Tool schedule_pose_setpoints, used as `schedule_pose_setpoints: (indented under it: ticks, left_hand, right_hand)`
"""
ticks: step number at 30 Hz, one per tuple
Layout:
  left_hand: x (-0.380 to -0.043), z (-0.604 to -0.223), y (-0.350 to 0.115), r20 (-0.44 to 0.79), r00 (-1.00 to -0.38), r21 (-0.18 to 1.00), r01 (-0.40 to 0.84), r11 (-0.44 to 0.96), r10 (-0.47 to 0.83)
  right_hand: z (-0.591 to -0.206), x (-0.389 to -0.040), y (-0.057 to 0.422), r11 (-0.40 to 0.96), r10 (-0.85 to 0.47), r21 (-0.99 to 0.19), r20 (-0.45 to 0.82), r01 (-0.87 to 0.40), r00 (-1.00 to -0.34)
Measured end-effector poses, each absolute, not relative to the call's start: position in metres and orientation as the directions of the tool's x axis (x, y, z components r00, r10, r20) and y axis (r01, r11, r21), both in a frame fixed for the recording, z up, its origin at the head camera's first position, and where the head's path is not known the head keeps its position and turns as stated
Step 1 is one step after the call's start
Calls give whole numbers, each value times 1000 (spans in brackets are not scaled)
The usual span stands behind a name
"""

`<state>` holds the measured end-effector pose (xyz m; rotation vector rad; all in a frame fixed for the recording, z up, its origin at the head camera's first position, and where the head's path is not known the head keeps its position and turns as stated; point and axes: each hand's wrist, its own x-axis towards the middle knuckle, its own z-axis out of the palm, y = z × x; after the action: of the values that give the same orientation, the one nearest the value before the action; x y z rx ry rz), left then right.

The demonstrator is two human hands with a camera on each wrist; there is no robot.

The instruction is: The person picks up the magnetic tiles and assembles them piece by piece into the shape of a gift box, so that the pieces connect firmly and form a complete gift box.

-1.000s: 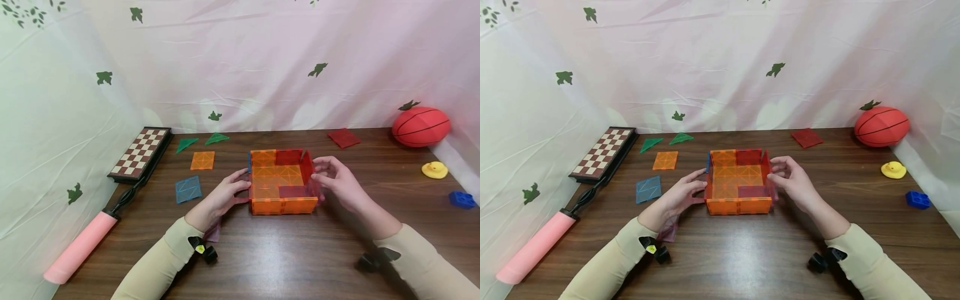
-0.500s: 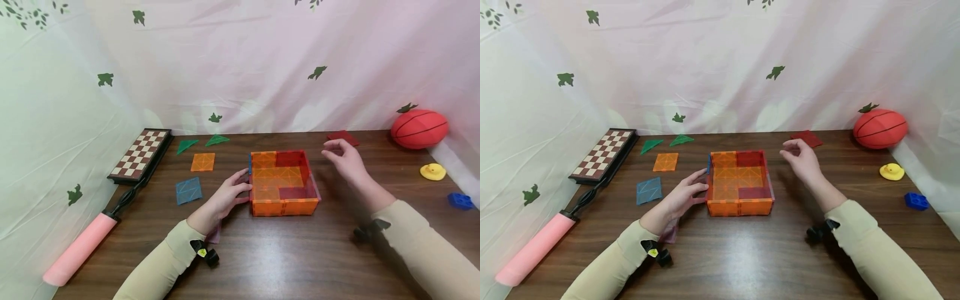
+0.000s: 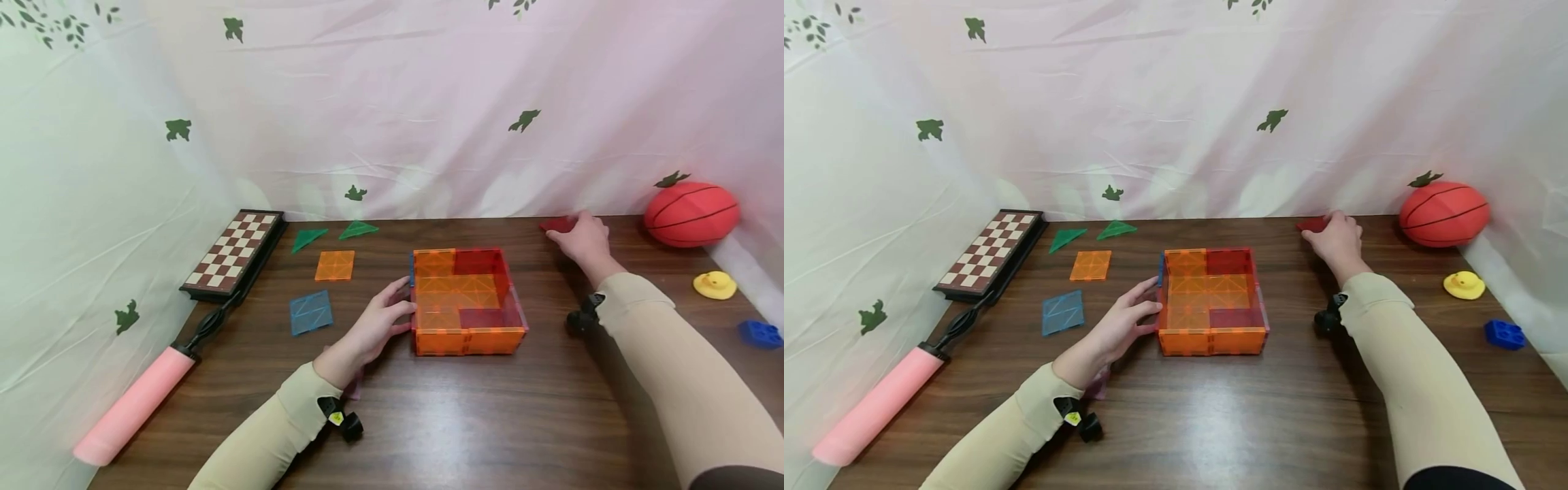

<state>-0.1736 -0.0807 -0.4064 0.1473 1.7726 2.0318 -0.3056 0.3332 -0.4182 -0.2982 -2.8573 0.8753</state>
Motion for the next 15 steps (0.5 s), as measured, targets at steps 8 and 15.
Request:
schedule_pose_setpoints:
  ticks: [8,15]
  left_hand:
    - [-174,-407,-80,-200,-901,967,-245,-72,385]
    - [-175,-408,-82,-198,-900,967,-244,-73,388]
  right_hand:
    - [-420,-304,340,838,223,-523,69,155,-972]
    - [-415,-306,342,815,128,-573,37,84,-991]
